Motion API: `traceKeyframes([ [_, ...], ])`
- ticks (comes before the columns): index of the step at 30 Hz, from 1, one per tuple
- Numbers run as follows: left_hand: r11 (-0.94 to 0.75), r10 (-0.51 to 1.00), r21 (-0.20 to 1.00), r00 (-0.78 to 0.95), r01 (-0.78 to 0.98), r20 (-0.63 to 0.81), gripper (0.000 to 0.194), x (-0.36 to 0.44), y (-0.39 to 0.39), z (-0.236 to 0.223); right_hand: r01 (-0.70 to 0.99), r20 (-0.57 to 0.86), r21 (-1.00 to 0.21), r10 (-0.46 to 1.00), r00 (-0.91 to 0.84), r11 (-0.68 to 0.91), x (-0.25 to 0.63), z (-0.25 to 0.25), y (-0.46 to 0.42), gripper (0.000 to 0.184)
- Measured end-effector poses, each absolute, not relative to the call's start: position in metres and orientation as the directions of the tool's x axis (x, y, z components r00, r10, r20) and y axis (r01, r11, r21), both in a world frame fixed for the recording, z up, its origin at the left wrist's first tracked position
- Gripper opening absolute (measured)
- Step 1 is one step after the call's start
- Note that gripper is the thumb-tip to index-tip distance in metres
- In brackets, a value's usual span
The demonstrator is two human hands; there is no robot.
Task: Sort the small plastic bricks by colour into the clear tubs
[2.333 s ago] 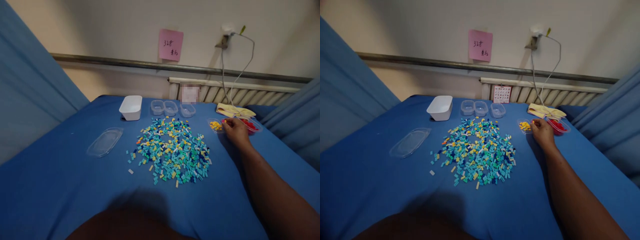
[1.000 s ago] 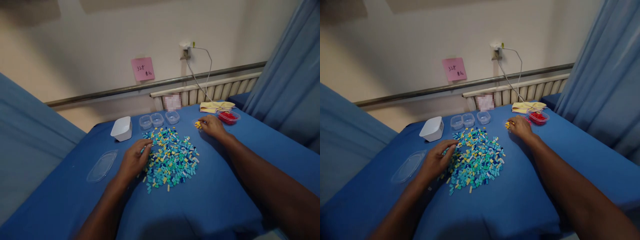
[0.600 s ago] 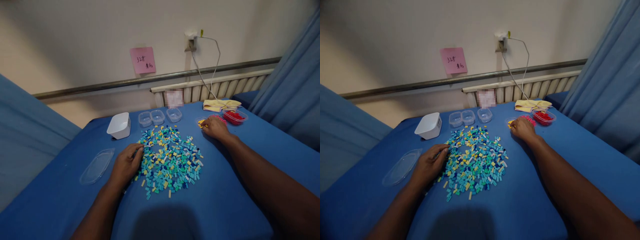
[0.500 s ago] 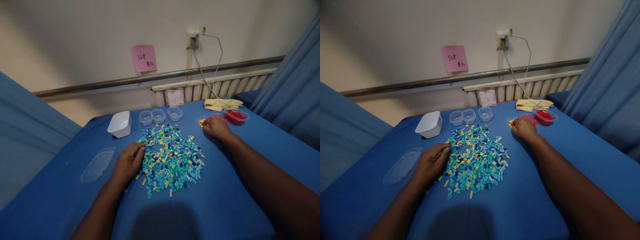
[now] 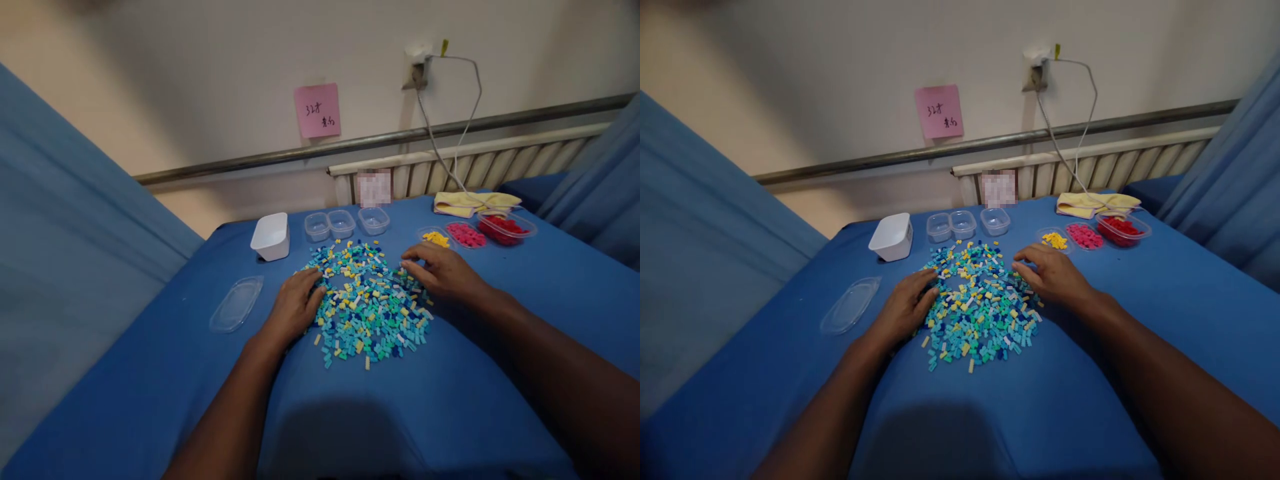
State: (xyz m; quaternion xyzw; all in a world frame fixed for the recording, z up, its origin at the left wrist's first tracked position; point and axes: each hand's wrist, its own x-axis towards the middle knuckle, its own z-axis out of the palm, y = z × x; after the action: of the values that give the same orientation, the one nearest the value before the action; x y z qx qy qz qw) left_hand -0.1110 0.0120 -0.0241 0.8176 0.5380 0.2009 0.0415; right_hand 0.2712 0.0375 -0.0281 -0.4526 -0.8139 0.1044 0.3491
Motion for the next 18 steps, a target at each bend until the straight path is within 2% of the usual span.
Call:
traceKeyframes([
  [3,-0.411,0.902,0.197,0.365,0.890,0.232,0.052,-0.109,0.010,-0.024,0.678,0.396,-0.539,0.861,-0.320,0.500,0.275,-0.038,0.026,0.029],
  [6,-0.320,0.932,0.098,0.294,0.942,0.212,0.049,-0.109,0.011,-0.020,0.684,0.371,-0.563,0.881,-0.293,0.465,0.284,-0.051,0.024,0.030],
  [9,-0.232,0.950,0.059,0.213,0.971,0.228,0.051,-0.114,0.013,-0.016,0.676,0.386,-0.609,0.899,-0.205,0.416,0.287,-0.060,0.031,0.031],
  [13,-0.206,0.963,0.110,0.181,0.972,0.202,0.054,-0.114,0.011,-0.014,0.655,0.402,-0.655,0.908,-0.120,0.376,0.286,-0.067,0.042,0.032],
  [18,-0.316,0.944,0.240,0.329,0.918,-0.017,0.074,-0.084,-0.006,-0.011,0.663,0.387,-0.651,0.913,-0.129,0.370,0.285,-0.071,0.046,0.036],
])
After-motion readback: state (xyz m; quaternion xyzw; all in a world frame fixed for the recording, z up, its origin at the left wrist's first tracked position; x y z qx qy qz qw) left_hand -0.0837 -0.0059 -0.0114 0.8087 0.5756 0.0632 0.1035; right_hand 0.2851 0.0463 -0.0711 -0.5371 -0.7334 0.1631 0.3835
